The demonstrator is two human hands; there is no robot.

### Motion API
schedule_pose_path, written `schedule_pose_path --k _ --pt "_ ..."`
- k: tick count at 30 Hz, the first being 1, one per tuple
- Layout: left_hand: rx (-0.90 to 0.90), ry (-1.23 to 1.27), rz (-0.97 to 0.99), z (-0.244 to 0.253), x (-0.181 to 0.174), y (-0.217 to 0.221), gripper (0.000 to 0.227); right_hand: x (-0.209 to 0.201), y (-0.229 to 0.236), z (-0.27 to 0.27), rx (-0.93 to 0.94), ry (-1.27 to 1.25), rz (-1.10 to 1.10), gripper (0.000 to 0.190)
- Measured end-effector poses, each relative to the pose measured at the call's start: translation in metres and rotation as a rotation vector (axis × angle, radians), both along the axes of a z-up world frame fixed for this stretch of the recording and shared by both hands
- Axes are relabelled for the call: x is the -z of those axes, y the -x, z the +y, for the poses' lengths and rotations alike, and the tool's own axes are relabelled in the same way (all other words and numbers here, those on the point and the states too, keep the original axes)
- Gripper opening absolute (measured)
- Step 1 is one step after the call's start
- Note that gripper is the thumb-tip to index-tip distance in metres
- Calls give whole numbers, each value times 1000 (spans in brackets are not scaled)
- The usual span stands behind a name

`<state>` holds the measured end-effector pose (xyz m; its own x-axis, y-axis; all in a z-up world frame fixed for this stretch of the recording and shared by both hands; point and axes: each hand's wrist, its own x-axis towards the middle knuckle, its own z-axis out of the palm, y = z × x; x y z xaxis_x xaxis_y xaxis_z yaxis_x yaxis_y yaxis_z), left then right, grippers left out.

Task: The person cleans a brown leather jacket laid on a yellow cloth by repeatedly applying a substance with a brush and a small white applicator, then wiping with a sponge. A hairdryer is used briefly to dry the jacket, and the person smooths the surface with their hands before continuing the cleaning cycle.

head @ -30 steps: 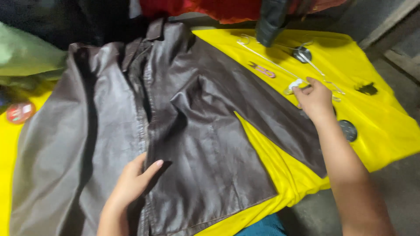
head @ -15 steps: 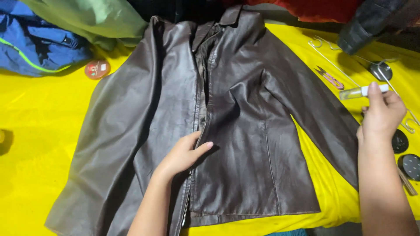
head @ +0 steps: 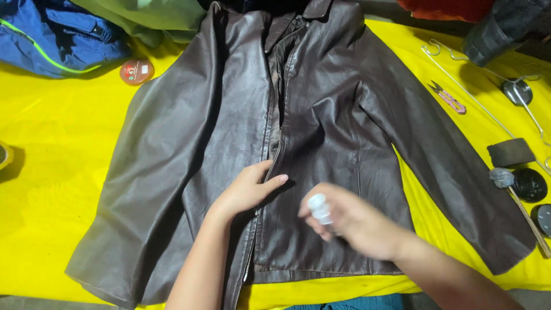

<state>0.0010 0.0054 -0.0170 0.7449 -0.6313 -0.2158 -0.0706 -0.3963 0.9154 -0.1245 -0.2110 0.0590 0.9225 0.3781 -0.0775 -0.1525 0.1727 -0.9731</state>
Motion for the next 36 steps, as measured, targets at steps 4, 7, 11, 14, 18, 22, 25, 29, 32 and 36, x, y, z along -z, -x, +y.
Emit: schedule_pose_path --k 4,7,11,14,18,22,25,29,32,36 --pt "13 49 -42 0 1 0 32 21 -9 21 -203 980 -377 37" --pt "15 34 -23 0 -2 1 30 44 -5 32 -43 1163 -638 49" --pt "38 38 -43 2 -4 1 35 64 -7 40 -42 1220 -728 51" --pt "31 33 -17 1 -5 1 37 73 -5 47 48 1251 -870 53" --pt "19 30 -7 1 -5 1 38 84 -2 59 26 1298 -897 46" --pt "14 5 -23 0 -8 2 37 92 2 69 34 1293 -890 47" --pt "4 -52 -7 0 -10 2 32 91 2 72 31 1321 -857 47" --pt "10 -55 -18 0 -5 1 29 90 2 69 75 1292 -886 46" --pt "-5 -93 -1 0 -5 1 29 87 3 61 115 1253 -917 49" --pt "11 -54 -27 0 -2 0 34 87 9 45 46 1309 -834 44"
